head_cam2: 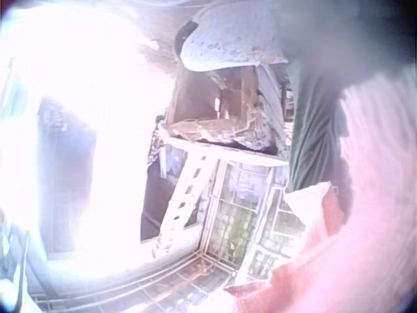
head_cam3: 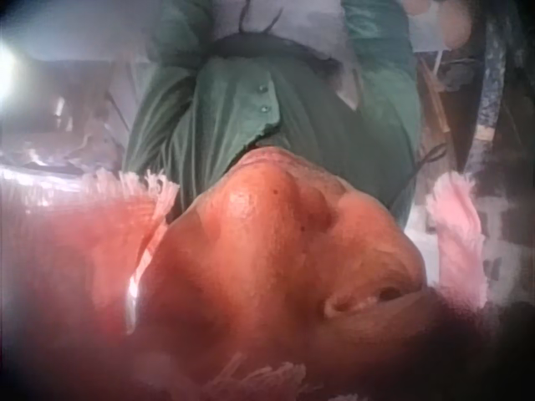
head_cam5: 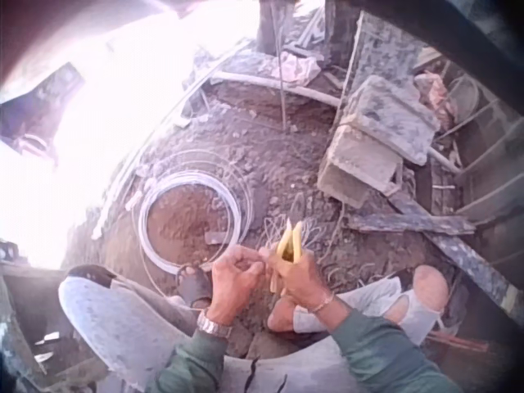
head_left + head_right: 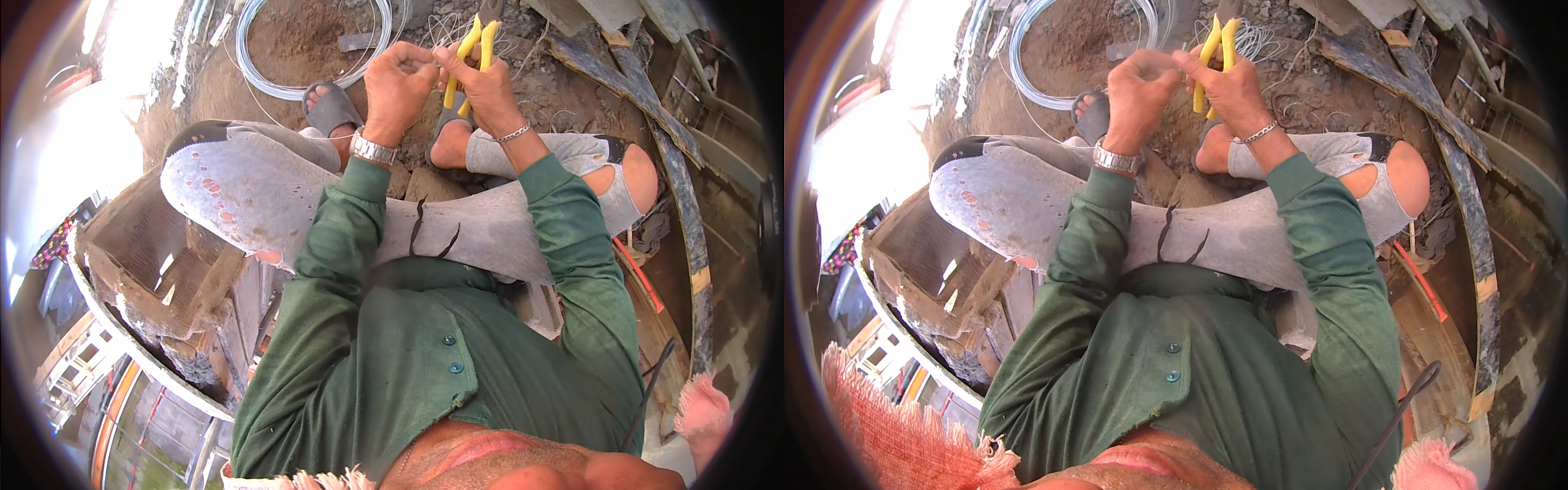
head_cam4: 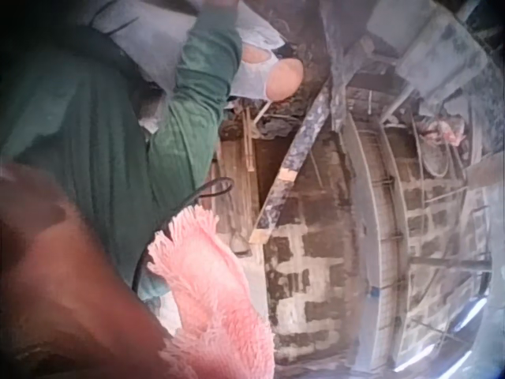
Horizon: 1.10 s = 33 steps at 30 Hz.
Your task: The person sits cross-legged on the ground and repeatedly cuts short lengths of thin metal wire using yellow-handled pliers. The cut pieces are dropped onto the ground beside the person.
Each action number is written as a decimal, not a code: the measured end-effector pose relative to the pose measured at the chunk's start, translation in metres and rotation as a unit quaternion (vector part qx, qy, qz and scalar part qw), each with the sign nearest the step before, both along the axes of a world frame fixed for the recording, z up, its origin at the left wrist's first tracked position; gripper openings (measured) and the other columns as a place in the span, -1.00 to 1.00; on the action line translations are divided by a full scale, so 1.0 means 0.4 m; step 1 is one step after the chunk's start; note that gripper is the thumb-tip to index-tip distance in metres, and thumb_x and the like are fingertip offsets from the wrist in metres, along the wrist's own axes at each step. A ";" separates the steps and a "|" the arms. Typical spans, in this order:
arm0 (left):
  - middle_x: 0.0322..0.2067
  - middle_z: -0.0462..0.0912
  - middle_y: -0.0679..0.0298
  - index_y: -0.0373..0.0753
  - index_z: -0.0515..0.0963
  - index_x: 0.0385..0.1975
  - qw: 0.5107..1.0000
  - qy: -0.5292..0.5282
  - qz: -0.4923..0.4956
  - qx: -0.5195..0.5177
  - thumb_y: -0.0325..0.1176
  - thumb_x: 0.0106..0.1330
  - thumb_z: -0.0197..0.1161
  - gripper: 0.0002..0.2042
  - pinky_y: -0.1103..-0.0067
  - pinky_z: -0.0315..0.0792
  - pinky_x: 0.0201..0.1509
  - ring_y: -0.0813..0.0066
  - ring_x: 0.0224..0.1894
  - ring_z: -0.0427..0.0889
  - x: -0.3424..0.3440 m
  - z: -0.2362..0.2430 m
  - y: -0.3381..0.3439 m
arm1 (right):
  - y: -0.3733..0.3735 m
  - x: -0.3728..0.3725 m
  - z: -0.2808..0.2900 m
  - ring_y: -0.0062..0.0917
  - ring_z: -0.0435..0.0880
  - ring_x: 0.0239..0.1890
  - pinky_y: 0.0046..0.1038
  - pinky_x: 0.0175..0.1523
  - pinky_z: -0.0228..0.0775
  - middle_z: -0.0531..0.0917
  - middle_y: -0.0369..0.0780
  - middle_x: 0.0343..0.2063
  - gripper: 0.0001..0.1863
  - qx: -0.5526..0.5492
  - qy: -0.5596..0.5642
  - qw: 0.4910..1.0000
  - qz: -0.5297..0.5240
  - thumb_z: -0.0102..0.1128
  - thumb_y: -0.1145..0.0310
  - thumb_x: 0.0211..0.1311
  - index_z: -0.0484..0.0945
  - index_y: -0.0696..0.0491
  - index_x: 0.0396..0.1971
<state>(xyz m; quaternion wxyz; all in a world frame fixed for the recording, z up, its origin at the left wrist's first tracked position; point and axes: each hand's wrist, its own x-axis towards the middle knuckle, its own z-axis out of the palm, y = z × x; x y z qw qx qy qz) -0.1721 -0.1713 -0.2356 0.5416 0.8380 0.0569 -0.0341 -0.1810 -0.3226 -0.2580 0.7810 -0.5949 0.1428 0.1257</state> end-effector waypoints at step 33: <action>-0.40 0.65 0.17 -0.18 0.65 -0.43 0.943 -0.119 -0.300 0.087 -0.45 0.13 0.40 -0.94 0.33 0.57 -0.24 0.12 -0.32 0.71 -0.137 0.078 -0.095 | -0.134 0.039 0.050 -0.70 0.59 -0.44 -0.62 -0.33 0.39 0.65 -0.34 -0.49 -0.69 0.044 0.020 0.981 0.189 0.48 0.18 0.28 0.70 0.14 -0.25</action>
